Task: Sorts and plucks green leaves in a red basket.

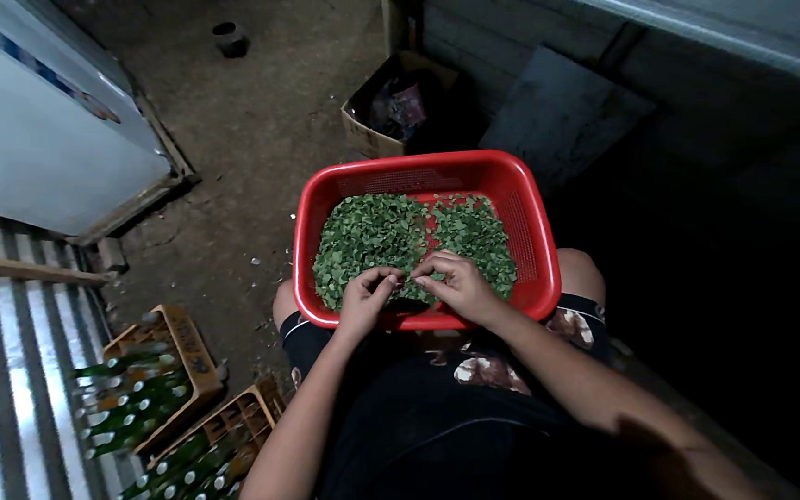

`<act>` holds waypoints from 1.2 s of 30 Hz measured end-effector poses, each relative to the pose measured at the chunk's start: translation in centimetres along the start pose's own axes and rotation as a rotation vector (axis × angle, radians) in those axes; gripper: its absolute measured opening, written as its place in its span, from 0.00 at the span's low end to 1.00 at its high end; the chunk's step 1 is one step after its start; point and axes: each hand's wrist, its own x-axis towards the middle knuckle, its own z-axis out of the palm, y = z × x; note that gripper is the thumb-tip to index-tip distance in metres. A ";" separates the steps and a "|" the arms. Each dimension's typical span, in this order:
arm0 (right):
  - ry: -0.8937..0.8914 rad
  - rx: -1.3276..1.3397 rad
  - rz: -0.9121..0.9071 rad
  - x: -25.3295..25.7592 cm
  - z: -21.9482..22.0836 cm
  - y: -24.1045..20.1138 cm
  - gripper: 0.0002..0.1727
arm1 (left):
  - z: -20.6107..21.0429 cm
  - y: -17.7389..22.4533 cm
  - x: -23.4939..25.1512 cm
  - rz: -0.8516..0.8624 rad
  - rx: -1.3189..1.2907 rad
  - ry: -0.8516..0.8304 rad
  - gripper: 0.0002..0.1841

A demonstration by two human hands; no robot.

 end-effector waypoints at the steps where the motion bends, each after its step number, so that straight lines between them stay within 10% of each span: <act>1: 0.002 -0.007 0.002 0.0 0.0 0.0 0.11 | 0.1 -0.1 0.0 0.017 -0.009 0.003 0.09; 24: 0.019 -0.149 0.015 -0.2 -1.2 0.6 0.12 | 0.7 -0.4 0.5 0.066 0.025 0.050 0.05; 31: 0.341 -0.375 0.144 -0.9 -11.5 2.3 0.14 | -0.3 -1.6 0.4 0.167 0.472 -0.144 0.18; 36: 0.475 -0.759 0.564 -3.8 -18.1 3.2 0.24 | 0.1 -0.8 -0.4 0.090 0.629 -0.406 0.21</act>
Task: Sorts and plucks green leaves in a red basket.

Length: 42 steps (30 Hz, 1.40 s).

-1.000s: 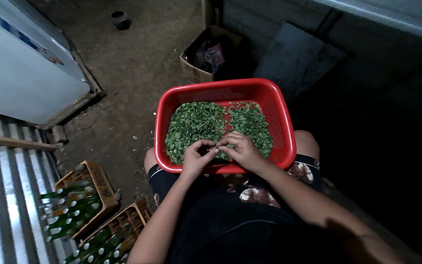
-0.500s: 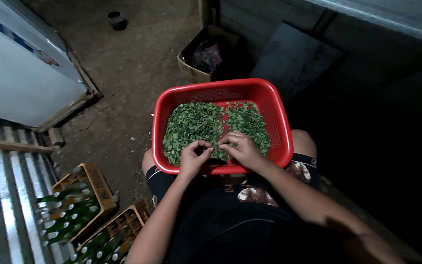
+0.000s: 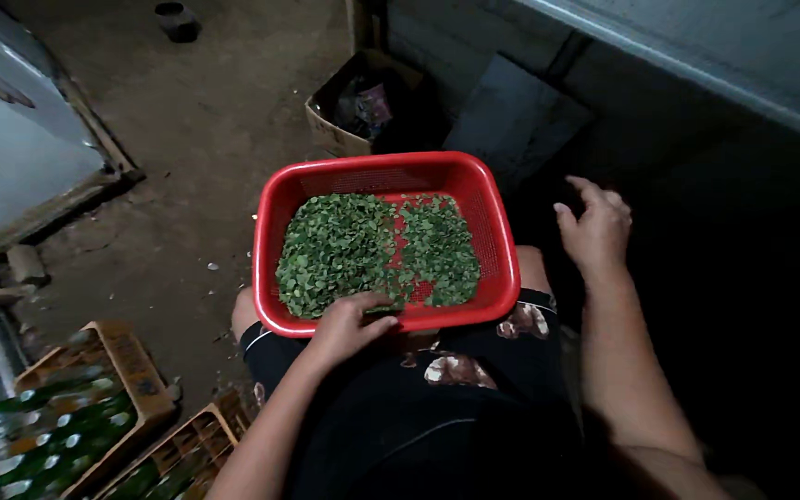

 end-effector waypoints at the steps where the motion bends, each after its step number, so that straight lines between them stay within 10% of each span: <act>1: -0.014 -0.022 0.045 -0.1 -0.2 0.5 0.25 | 0.1 0.0 0.0 -0.006 0.026 -0.029 0.22; 16: -0.310 0.036 -0.425 -1.1 5.9 -4.4 0.11 | -0.1 0.3 -0.5 -0.083 0.271 -0.228 0.20; 32: -0.868 -0.458 -0.362 -2.5 9.0 -6.9 0.19 | -0.4 0.0 -0.2 -0.087 0.249 -0.264 0.20; 42: -0.648 -0.104 -0.309 -1.0 5.7 -6.3 0.10 | -0.3 0.0 -0.2 -0.093 0.254 -0.260 0.21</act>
